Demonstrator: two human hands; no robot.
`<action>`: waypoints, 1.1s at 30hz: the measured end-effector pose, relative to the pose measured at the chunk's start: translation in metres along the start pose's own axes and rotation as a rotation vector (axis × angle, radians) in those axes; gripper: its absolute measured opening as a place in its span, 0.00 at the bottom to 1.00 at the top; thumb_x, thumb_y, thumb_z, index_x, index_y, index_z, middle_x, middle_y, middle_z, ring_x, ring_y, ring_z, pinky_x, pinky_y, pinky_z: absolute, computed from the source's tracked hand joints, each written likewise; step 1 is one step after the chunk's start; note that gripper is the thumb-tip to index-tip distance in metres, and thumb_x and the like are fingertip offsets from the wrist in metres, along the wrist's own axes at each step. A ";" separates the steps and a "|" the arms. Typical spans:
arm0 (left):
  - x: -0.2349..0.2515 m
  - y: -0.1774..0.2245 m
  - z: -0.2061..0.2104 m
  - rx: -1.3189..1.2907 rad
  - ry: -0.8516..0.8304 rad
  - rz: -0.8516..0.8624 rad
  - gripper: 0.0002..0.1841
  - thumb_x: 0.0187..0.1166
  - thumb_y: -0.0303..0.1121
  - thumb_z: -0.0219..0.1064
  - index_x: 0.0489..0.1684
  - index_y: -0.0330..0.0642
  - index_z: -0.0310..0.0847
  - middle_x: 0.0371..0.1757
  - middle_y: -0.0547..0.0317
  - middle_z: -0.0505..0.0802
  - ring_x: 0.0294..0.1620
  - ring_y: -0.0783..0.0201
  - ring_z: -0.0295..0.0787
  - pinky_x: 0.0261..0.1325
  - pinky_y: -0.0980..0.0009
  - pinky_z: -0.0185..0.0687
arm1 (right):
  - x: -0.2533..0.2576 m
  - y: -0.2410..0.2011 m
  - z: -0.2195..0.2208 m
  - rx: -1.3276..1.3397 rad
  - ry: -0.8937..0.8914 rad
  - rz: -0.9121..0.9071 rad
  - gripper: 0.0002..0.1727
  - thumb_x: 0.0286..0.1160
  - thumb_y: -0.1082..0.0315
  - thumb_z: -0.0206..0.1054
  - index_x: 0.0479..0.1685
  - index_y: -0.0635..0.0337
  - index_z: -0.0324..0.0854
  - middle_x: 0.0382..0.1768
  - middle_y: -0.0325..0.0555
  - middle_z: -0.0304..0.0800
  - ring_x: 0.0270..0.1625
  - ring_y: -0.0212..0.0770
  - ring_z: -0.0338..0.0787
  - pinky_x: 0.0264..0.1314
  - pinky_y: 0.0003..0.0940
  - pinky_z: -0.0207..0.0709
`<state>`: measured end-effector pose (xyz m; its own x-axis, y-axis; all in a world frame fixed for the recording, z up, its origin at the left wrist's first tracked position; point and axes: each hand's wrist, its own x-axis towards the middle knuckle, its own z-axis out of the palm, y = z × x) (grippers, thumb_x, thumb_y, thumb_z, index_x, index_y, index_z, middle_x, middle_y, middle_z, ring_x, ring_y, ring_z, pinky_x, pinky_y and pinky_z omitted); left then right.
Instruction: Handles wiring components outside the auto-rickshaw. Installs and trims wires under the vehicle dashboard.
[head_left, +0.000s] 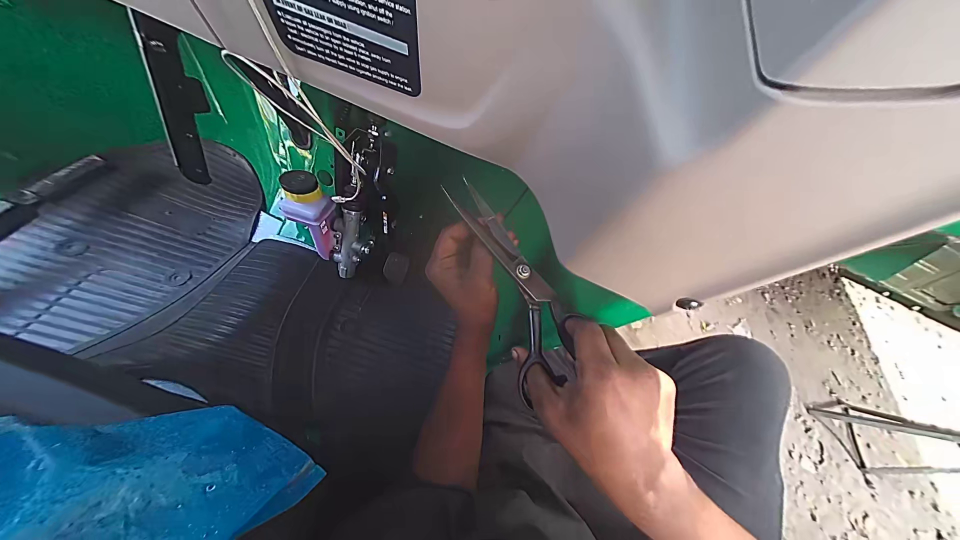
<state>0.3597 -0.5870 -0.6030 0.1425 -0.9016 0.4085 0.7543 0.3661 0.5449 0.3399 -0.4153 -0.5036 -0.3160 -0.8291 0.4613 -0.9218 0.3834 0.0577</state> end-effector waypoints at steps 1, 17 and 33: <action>-0.001 0.001 -0.002 0.022 -0.026 0.024 0.08 0.80 0.18 0.58 0.49 0.31 0.81 0.45 0.44 0.94 0.39 0.53 0.96 0.43 0.54 0.96 | 0.000 0.000 0.000 -0.005 0.009 -0.006 0.28 0.58 0.39 0.74 0.39 0.57 0.90 0.28 0.42 0.88 0.25 0.39 0.87 0.19 0.34 0.73; 0.000 0.012 -0.008 0.143 -0.128 0.148 0.07 0.80 0.26 0.65 0.50 0.40 0.84 0.42 0.64 0.93 0.43 0.69 0.91 0.50 0.69 0.90 | 0.006 0.001 -0.009 -0.159 0.012 -0.126 0.17 0.64 0.55 0.74 0.41 0.60 0.87 0.30 0.47 0.87 0.28 0.46 0.88 0.21 0.35 0.75; 0.012 0.015 -0.015 0.192 -0.140 0.218 0.07 0.78 0.24 0.62 0.48 0.38 0.81 0.37 0.63 0.91 0.38 0.69 0.90 0.45 0.68 0.90 | 0.009 -0.011 -0.004 -0.154 -0.038 -0.144 0.07 0.72 0.70 0.66 0.37 0.65 0.84 0.28 0.50 0.84 0.23 0.47 0.87 0.17 0.34 0.74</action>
<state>0.3825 -0.5953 -0.6010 0.1881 -0.7617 0.6200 0.5790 0.5959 0.5565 0.3481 -0.4249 -0.4967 -0.1940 -0.8936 0.4049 -0.9138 0.3147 0.2569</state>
